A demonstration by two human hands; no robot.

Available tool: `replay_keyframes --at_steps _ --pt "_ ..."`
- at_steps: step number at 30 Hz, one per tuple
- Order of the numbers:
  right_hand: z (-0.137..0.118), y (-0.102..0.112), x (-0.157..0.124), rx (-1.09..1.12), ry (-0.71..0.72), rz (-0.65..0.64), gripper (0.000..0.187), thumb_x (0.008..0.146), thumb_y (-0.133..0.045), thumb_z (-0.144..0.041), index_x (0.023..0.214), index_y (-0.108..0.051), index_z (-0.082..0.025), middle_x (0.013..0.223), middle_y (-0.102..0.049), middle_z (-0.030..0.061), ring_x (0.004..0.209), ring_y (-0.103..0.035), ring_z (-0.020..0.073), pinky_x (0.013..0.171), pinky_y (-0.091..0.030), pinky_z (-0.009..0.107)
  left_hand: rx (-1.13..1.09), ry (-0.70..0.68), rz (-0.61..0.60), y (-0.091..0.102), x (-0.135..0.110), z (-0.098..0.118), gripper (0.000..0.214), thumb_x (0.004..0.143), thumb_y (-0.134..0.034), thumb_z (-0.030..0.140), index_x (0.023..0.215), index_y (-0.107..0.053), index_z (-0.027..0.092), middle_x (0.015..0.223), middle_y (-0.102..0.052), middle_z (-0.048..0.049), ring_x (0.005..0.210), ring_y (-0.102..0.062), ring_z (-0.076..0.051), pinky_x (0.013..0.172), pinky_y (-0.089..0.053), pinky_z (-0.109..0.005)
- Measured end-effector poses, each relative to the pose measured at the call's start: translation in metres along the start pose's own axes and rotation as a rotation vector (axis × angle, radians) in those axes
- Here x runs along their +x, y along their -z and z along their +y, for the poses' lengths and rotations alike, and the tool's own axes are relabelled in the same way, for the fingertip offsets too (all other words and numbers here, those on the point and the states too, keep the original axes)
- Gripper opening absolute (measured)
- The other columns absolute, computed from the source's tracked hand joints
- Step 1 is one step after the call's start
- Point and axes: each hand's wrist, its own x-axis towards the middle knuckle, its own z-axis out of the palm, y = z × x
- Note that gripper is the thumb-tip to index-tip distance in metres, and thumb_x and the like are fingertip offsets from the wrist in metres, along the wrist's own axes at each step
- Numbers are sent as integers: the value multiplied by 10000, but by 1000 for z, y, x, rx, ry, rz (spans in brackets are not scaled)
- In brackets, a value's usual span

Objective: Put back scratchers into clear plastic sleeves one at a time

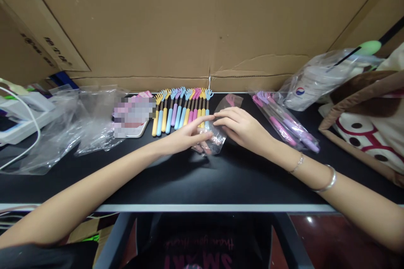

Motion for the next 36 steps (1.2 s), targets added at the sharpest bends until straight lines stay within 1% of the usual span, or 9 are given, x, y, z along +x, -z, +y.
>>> replay_keyframes --at_steps 3,5,9,13,15,22,27,32,36 --pt "2 1 0 -74 -4 -28 238 944 -457 -131 979 -675 -219 1124 -708 89 1114 -581 249 948 -486 434 65 -76 17 1 -1 2 606 1000 -470 335 1521 -183 222 1116 -698 -104 850 -713 -149 795 -545 -286" --pt "2 2 0 -135 3 -49 241 934 -470 -122 948 -686 -227 1108 -718 72 1100 -572 249 914 -483 414 184 -153 64 2 -2 5 499 1020 -408 336 1486 -279 212 1150 -687 -101 880 -697 -147 794 -534 -278" --pt "1 5 -1 -265 3 -66 203 925 -512 -135 897 -693 -221 1036 -740 60 923 -582 241 713 -442 373 656 -327 136 0 -4 8 337 1003 -359 186 1262 -569 234 1148 -691 -39 991 -658 -149 860 -499 -276" --pt "-1 6 -3 -326 -13 -18 219 955 -490 -160 881 -689 -213 965 -747 44 771 -610 188 606 -396 336 1185 -497 210 -6 -4 -1 416 888 -446 45 1214 -606 249 1078 -714 -7 982 -656 -151 791 -508 -237" --pt "-1 5 -4 -271 -25 23 252 969 -454 -150 902 -691 -208 984 -747 49 778 -645 169 615 -435 310 1320 -610 245 -9 -3 -5 408 908 -443 42 1228 -604 238 1055 -723 -10 938 -668 -138 749 -521 -218" --pt "-1 4 -3 3 -64 71 240 975 -445 -169 995 -676 -228 1210 -707 85 1183 -632 212 951 -536 361 1468 -838 344 -3 -2 -4 313 1029 -388 162 1225 -624 224 1133 -727 -23 1034 -673 -102 863 -536 -196" --pt "-1 -3 -4 176 -54 -78 207 906 -609 -248 1107 -653 -234 1361 -624 107 1322 -533 256 1079 -460 490 1521 -827 405 1 -2 -6 270 1018 -466 359 960 -707 253 740 -703 33 650 -648 -92 572 -446 -197" --pt "-6 -8 -5 217 -37 -210 319 871 -670 -352 1165 -635 -234 1405 -592 113 1379 -466 279 1153 -308 603 1545 -776 475 2 -2 -7 331 979 -492 476 892 -719 252 658 -654 21 568 -589 -104 531 -361 -239" --pt "-8 -7 -5 198 -69 -207 253 939 -566 -332 1156 -631 -219 1384 -606 117 1355 -488 282 1127 -326 621 1486 -729 537 1 -1 -6 348 974 -493 466 835 -721 241 605 -632 22 522 -559 -106 492 -296 -242"
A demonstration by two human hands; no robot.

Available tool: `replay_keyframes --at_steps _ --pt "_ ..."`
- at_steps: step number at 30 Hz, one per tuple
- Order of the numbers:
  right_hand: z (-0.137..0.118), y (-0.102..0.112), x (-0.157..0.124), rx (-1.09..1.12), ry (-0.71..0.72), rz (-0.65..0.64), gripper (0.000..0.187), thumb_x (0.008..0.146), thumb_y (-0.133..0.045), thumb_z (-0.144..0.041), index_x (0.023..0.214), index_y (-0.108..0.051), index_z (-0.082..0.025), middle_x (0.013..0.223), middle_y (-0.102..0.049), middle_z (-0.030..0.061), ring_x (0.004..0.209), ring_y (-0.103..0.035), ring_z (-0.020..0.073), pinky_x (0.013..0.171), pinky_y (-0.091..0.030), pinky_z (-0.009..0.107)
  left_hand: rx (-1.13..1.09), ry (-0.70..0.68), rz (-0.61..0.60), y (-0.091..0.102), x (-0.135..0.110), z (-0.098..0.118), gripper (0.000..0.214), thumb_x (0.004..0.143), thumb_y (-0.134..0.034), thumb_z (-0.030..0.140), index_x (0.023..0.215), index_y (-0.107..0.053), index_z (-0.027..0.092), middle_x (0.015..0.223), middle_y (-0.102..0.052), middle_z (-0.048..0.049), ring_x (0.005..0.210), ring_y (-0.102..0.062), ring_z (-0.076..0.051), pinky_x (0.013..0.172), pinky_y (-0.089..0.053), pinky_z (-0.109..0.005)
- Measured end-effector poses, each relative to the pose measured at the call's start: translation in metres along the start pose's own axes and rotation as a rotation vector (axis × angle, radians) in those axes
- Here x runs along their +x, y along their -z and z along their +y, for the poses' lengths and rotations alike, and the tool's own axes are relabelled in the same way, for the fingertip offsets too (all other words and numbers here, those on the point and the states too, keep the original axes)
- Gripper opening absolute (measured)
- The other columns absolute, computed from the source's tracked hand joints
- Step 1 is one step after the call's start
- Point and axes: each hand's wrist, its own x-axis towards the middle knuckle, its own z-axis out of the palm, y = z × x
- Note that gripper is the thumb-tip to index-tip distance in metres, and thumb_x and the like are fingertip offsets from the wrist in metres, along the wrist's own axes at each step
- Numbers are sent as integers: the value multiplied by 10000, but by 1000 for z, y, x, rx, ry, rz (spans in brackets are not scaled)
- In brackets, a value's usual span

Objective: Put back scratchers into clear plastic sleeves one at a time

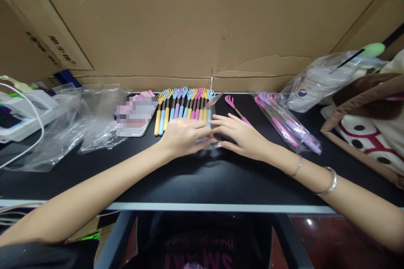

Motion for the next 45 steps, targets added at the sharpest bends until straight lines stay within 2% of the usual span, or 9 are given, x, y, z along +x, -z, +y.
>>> replay_keyframes --at_steps 6,11,17,22,25,28,35,39,45 --pt "-1 0 3 43 9 81 149 928 -568 -282 1021 -665 -218 1212 -689 111 1164 -611 256 983 -497 488 -34 30 -60 -4 -3 6 363 974 -482 445 803 -713 224 621 -663 3 533 -580 -107 465 -262 -228" --pt "-2 -1 1 75 36 47 213 926 -551 -257 1118 -637 -226 1256 -682 102 1297 -545 265 1099 -387 564 -45 35 -66 -5 -4 10 286 972 -493 441 917 -701 252 650 -695 15 490 -582 -105 448 -255 -222" --pt "-2 -1 0 124 60 -82 301 927 -562 -290 1219 -607 -228 1340 -644 84 1423 -403 267 1152 -311 570 -93 -136 -106 -1 -2 14 311 1032 -364 343 958 -648 241 704 -711 37 575 -643 -105 492 -338 -224" --pt "-2 -1 2 250 71 -25 212 937 -531 -232 1109 -652 -207 1207 -709 95 1318 -530 257 1125 -371 518 -164 -135 -126 -1 -2 11 261 1014 -420 382 1100 -631 256 829 -739 26 688 -678 -109 546 -384 -214" --pt "-3 2 3 407 -10 90 170 935 -519 -216 1027 -660 -190 1147 -722 112 1139 -650 239 992 -504 428 -146 -49 -47 -1 -2 6 266 972 -504 413 1144 -625 250 855 -738 22 680 -664 -113 557 -393 -220" --pt "-4 6 4 597 -122 133 138 934 -532 -250 951 -659 -197 1055 -740 89 976 -704 217 875 -556 372 -117 24 42 1 0 1 273 926 -582 410 1126 -641 234 821 -716 16 695 -641 -129 567 -400 -232" --pt "1 10 5 875 -192 205 205 909 -619 -389 858 -712 -214 1150 -726 88 1132 -646 234 968 -498 391 -102 56 15 1 5 -9 384 871 -664 455 1145 -645 186 1073 -707 -49 1019 -636 -204 831 -503 -291" --pt "0 9 5 1023 -324 243 191 903 -622 -365 820 -720 -224 1195 -712 58 1154 -633 243 1023 -452 422 -107 57 18 -4 3 -17 274 938 -542 254 1178 -641 167 1156 -705 -50 1117 -608 -210 962 -490 -332" --pt "0 4 5 1156 -484 313 145 851 -631 -259 723 -678 -212 1145 -732 37 1124 -643 224 1003 -469 401 -147 33 -4 -13 -5 -28 400 973 -385 104 1296 -607 184 1304 -650 -51 1252 -541 -228 1048 -461 -417"
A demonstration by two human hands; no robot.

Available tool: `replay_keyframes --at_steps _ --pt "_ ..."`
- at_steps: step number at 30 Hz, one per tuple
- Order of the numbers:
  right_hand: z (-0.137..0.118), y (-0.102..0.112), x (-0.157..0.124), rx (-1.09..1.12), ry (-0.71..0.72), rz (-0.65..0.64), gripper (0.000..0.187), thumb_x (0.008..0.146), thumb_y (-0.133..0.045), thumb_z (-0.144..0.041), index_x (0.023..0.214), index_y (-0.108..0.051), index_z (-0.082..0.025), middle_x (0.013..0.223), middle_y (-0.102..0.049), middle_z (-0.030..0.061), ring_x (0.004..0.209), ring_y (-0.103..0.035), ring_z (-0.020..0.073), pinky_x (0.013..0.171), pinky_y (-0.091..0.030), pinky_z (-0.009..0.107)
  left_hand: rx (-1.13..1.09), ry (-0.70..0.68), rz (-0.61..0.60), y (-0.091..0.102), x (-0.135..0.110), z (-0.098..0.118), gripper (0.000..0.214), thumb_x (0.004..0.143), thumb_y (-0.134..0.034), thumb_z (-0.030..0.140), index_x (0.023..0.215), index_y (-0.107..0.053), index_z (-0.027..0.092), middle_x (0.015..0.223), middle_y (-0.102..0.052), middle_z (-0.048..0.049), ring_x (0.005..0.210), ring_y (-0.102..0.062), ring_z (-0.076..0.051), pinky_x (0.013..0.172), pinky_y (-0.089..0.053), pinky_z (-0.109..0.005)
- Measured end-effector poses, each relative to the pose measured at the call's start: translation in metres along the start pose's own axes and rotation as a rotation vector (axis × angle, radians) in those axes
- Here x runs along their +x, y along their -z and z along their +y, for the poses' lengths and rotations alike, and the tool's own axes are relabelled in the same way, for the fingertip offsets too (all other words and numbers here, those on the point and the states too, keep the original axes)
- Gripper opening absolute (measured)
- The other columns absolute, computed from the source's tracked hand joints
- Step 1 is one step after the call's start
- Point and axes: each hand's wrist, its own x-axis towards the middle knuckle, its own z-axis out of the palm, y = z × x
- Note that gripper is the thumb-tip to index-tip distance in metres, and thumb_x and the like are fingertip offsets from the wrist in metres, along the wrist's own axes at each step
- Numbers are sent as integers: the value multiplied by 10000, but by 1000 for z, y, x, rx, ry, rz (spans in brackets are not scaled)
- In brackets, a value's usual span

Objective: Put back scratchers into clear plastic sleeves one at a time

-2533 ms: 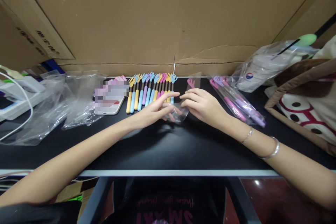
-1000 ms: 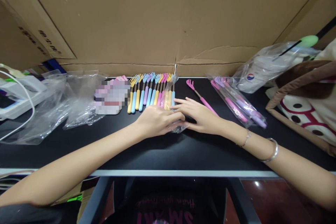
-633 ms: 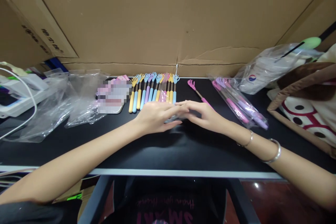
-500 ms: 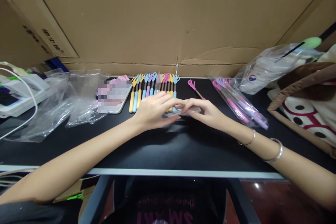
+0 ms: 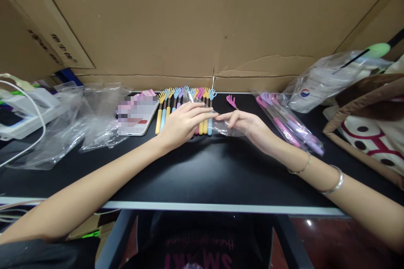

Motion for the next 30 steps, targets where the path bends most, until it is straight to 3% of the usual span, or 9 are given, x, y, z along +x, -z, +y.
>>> replay_keyframes --at_steps 5,10,23,27,30 --pt "4 2 2 57 -2 72 228 781 -740 -331 650 -603 -206 1019 -760 44 1039 -679 221 958 -505 391 -26 -20 15 -1 -1 -6 409 991 -360 100 1264 -642 215 1306 -647 -57 1285 -526 -220 1070 -455 -430" --pt "2 4 4 71 24 116 306 748 -780 -421 651 -582 -209 942 -770 48 924 -709 204 901 -538 388 32 9 77 10 1 -22 403 990 -373 98 1246 -656 227 1306 -646 -44 1296 -510 -210 1074 -458 -414" --pt "1 2 2 24 18 123 280 746 -782 -338 643 -557 -207 900 -772 49 873 -722 191 813 -565 340 172 199 213 30 3 -48 337 955 -428 101 1130 -685 233 1200 -687 -38 1178 -580 -209 1021 -464 -407" --pt "3 2 4 -36 12 98 183 767 -720 -277 655 -596 -203 889 -767 47 819 -708 169 770 -553 313 193 191 22 25 0 -51 347 915 -435 94 1084 -711 219 1076 -723 -39 1006 -622 -223 874 -504 -380" --pt "4 4 6 -74 7 110 114 744 -675 -215 654 -606 -199 854 -758 37 751 -686 150 752 -547 309 196 153 -161 18 -3 -50 389 873 -426 76 1089 -719 214 1087 -725 -42 1001 -614 -238 868 -490 -393"
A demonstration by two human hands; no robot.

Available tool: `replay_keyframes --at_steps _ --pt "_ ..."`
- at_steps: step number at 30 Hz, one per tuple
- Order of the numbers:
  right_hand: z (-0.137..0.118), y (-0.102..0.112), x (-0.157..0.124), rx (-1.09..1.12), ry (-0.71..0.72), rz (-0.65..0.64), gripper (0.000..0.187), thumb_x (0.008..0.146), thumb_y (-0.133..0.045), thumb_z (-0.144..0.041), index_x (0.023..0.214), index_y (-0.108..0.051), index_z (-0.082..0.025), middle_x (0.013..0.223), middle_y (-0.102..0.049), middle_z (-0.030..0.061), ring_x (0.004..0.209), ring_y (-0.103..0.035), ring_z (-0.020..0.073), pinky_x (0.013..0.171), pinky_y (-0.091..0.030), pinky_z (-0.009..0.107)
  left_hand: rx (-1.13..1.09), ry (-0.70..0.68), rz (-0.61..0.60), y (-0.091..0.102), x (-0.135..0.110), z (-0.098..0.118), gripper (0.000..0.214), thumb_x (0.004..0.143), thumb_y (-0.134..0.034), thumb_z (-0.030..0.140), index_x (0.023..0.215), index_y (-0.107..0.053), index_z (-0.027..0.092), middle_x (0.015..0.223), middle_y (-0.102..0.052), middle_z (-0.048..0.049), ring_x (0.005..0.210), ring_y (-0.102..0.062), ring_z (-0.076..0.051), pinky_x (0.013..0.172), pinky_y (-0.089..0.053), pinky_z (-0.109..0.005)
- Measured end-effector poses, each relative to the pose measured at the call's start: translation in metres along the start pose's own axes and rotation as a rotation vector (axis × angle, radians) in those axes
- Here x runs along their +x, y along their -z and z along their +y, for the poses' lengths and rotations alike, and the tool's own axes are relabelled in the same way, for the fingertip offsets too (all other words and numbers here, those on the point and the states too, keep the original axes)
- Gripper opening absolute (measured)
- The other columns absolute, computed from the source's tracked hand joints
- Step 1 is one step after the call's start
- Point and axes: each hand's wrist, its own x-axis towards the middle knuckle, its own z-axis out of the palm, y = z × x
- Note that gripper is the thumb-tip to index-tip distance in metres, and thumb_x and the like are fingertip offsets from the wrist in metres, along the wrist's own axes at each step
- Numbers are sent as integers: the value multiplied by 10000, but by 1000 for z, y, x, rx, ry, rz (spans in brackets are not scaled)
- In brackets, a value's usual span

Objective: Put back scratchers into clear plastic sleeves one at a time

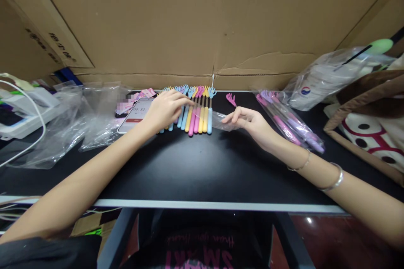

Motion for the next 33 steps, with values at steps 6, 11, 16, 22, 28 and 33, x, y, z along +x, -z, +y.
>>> replay_keyframes --at_steps 6,11,16,22,28,33 --pt "1 0 0 -92 17 -1 31 709 -616 -168 713 -617 -199 814 -723 28 781 -675 174 732 -541 327 -1 -56 -126 -6 -2 12 377 873 -435 106 1097 -722 206 1098 -728 -53 1019 -611 -245 949 -439 -443" --pt "6 -5 -1 -208 80 -42 93 722 -643 -183 806 -610 -206 811 -679 18 749 -658 173 694 -543 324 -168 -130 -63 -6 -1 40 359 957 -556 366 1262 -632 193 1257 -660 -92 1161 -570 -257 1007 -446 -427" --pt "9 -9 -6 -327 212 -81 128 770 -617 -173 891 -611 -213 877 -628 23 803 -641 167 720 -545 310 -252 -216 -21 -15 -3 61 483 907 -649 379 1339 -557 185 1336 -612 -106 1255 -528 -263 1077 -430 -447" --pt "14 -9 -7 -404 319 -87 191 772 -579 -104 928 -603 -211 907 -563 20 844 -611 159 720 -547 296 -290 -212 -4 -23 -5 61 466 908 -644 365 1332 -550 195 1315 -624 -108 1237 -554 -251 1068 -453 -451" --pt "10 -10 -9 -562 379 -124 133 793 -575 -83 840 -584 -207 835 -566 13 766 -593 147 662 -510 269 -292 -214 -31 -21 -5 63 426 907 -634 406 1260 -590 171 1297 -639 -101 1209 -573 -244 1053 -452 -428" --pt "6 -10 -12 -1030 597 -121 156 875 -543 -94 808 -597 -223 806 -612 20 778 -558 163 633 -437 271 -249 -205 -63 -15 -4 67 392 917 -623 430 1237 -607 204 1284 -653 -66 1202 -575 -235 1091 -389 -431"
